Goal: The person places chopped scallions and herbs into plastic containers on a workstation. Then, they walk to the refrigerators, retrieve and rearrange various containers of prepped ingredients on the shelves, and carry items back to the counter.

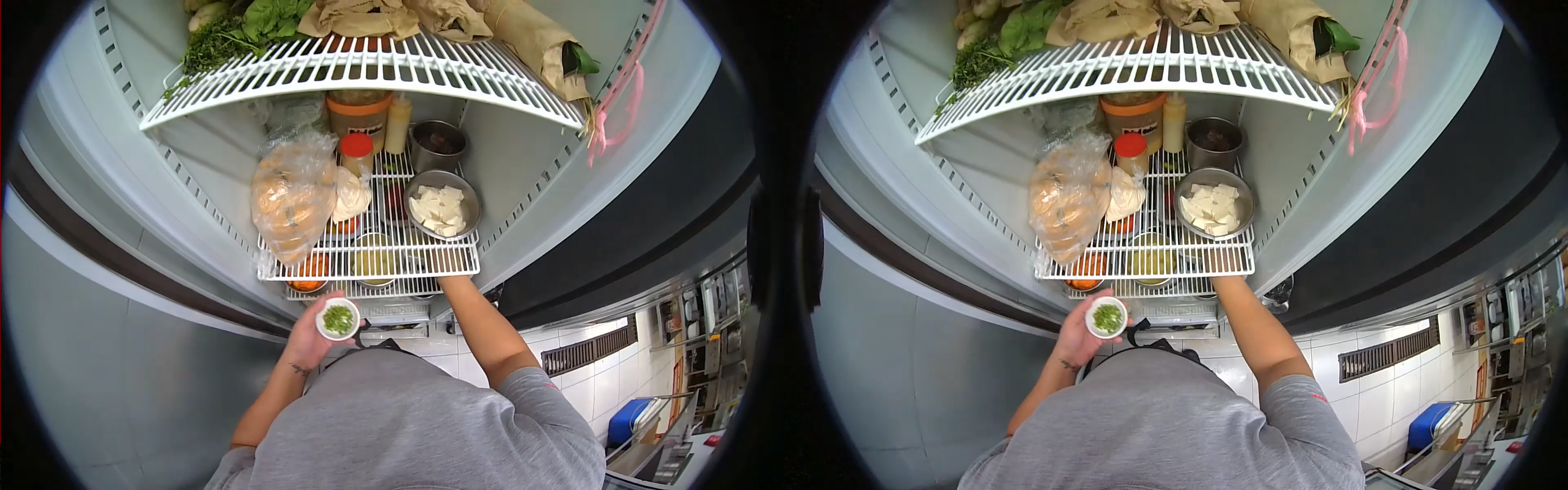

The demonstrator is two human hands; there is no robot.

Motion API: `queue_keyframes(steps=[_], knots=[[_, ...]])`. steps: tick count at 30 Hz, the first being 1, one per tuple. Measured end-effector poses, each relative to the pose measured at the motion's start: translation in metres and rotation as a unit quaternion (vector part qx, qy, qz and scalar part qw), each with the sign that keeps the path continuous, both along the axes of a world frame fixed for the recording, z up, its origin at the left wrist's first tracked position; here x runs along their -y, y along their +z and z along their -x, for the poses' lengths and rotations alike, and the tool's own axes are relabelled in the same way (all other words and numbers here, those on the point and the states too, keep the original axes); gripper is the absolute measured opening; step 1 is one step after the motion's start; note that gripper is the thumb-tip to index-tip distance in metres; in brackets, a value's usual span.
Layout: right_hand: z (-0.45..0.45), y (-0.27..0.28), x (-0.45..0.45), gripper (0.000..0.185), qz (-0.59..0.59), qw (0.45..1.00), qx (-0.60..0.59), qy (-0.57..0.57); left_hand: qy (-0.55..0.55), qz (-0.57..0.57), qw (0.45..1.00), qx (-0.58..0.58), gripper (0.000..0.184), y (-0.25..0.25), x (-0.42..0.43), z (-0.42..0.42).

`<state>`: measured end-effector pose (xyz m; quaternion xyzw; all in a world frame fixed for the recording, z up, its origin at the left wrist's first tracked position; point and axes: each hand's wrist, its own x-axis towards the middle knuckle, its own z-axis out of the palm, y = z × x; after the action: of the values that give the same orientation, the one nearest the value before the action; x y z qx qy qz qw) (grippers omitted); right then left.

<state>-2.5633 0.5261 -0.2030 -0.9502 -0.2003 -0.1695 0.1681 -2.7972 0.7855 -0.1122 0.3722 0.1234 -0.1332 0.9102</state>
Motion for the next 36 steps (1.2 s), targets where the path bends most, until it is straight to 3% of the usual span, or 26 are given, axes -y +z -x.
queue_keyframes(steps=[3,6,7,10,12,14,16,18,20,22,23,24,26,30,32,33,34,36], knots=[[0.012,-0.002,-0.007,0.056,0.024,1.000,-0.006,-0.005,-0.076,0.054,0.996,-0.013,0.049,-0.048,-0.001,-0.013],[0.025,-0.004,-0.014,0.053,0.061,0.998,-0.016,-0.016,-0.081,0.045,0.996,-0.021,0.050,-0.065,0.003,-0.025],[0.030,-0.009,-0.016,0.050,0.067,0.997,0.030,-0.018,-0.086,0.048,0.995,-0.018,0.050,-0.065,0.004,-0.028],[0.053,0.021,-0.032,0.047,0.176,0.975,-0.082,-0.105,-0.117,0.054,0.991,-0.021,0.049,-0.054,0.003,-0.029],[0.054,0.021,-0.030,0.046,0.150,0.980,-0.087,-0.100,-0.127,0.036,0.991,-0.018,0.051,-0.038,0.005,-0.025],[0.061,0.031,-0.028,0.044,0.120,0.968,-0.203,-0.084,-0.128,0.008,0.991,-0.038,0.053,-0.019,0.006,-0.022],[0.073,0.031,-0.025,0.045,0.084,0.971,-0.199,-0.105,-0.121,-0.012,0.992,-0.023,0.055,-0.003,0.006,-0.023],[0.084,0.022,-0.015,0.054,0.035,0.993,-0.093,-0.058,-0.093,-0.076,0.993,-0.001,0.056,0.020,0.010,-0.028],[0.089,0.006,-0.012,0.075,0.012,0.996,-0.059,-0.067,-0.062,-0.106,0.992,0.021,0.051,0.030,0.010,-0.044],[0.106,0.025,-0.017,0.071,-0.023,0.996,-0.011,-0.084,-0.020,-0.135,0.990,0.019,0.045,0.029,0.009,-0.066],[0.111,0.028,-0.017,0.084,-0.009,0.996,-0.025,-0.087,0.042,-0.159,0.986,0.026,0.040,0.026,0.014,-0.082],[0.117,0.033,-0.018,0.084,-0.011,0.996,-0.025,-0.085,0.034,-0.167,0.985,0.018,0.039,0.028,0.012,-0.091],[0.128,0.049,-0.019,0.087,0.066,0.976,-0.150,-0.143,0.058,-0.217,0.974,0.014,0.039,0.025,0.016,-0.116],[0.146,0.049,-0.003,0.091,0.056,0.976,-0.130,-0.167,0.057,-0.325,0.942,0.066,0.039,0.002,0.025,-0.168],[0.156,0.055,0.005,0.092,0.036,0.977,-0.121,-0.175,0.055,-0.513,0.834,0.194,0.039,-0.012,0.027,-0.195],[0.161,0.059,0.010,0.094,0.012,0.977,-0.114,-0.178,0.043,-0.613,0.754,0.233,0.043,-0.016,0.025,-0.205],[0.166,0.064,0.015,0.095,-0.012,0.977,-0.108,-0.182,0.041,-0.613,0.753,0.236,0.043,-0.006,0.029,-0.204],[0.178,0.071,0.027,0.096,-0.026,0.976,-0.103,-0.188,0.020,-0.711,0.677,0.187,0.052,0.029,0.042,-0.192]])
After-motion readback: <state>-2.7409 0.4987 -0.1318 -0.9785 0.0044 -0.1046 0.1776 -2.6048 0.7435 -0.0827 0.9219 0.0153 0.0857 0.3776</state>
